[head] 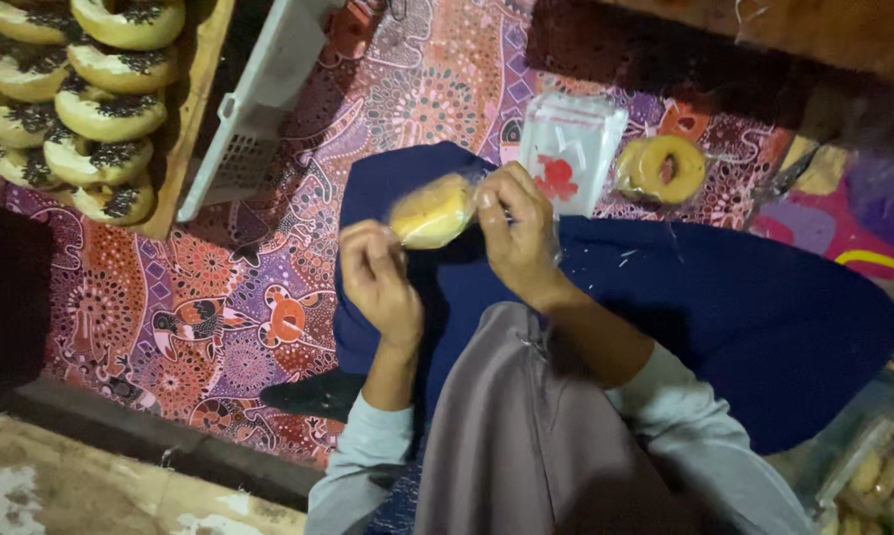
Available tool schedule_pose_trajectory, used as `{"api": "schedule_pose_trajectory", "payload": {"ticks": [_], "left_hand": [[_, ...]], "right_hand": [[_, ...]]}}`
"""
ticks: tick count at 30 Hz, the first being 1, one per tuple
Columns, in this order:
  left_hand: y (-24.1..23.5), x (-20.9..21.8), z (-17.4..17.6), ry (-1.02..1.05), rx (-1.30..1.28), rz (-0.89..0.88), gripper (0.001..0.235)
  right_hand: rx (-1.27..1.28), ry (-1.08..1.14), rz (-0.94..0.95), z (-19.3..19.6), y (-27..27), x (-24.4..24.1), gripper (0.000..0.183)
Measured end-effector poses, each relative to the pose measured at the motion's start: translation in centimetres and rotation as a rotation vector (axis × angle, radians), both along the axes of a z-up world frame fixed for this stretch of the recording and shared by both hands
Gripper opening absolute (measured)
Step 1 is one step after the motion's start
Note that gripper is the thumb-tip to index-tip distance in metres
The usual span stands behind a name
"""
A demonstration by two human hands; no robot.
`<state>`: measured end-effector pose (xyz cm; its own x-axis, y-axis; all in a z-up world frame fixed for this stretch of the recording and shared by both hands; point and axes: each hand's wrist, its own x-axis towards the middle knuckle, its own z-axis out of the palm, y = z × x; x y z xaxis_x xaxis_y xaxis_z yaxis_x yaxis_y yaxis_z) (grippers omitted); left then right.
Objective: The person sits on the floor and repeatedly picks up donuts from a wooden board, places them into clear plastic bags, and sets the packaged donuts into a white basket. The person handles the donuts one at a time throughout the clip.
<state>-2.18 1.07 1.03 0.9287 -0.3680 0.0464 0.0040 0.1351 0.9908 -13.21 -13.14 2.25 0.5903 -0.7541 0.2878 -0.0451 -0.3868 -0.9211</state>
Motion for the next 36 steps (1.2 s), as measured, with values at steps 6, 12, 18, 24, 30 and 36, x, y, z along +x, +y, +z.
{"api": "schedule_pose_trajectory", "payload": {"ticks": [6,12,18,24,30,36], "left_hand": [[0.8,0.0,-0.6,-0.502,0.448,-0.063,0.024],[2.5,-0.7,-2.5,-0.438,0.556,-0.155,0.012],[-0.1,-1.2,-0.7,-0.505,0.507,-0.192,0.015],[-6.3,-5.5,-1.0,-0.306,0.349,-0.481,0.006],[-19.9,-10.3,-8.9,-0.233,0.309,-0.687,0.023],[-24.6,-14.3,-19.7,-0.071,0.641,-0.732,0.047]], "right_hand": [[0.102,0.211,0.000,-4.3,1.4,0.9,0.026],[0.040,0.331,0.002,-9.6,-0.8,-2.1,0.017],[0.205,0.178,-0.215,-12.5,-2.4,-2.2,0.054],[0.088,0.494,-0.031,-14.6,-6.1,-6.6,0.035],[0.334,0.583,-0.741,-15.9,-13.5,-17.1,0.043],[0.025,0.637,-0.620,-17.9,-16.0,-17.2,0.061]]}}
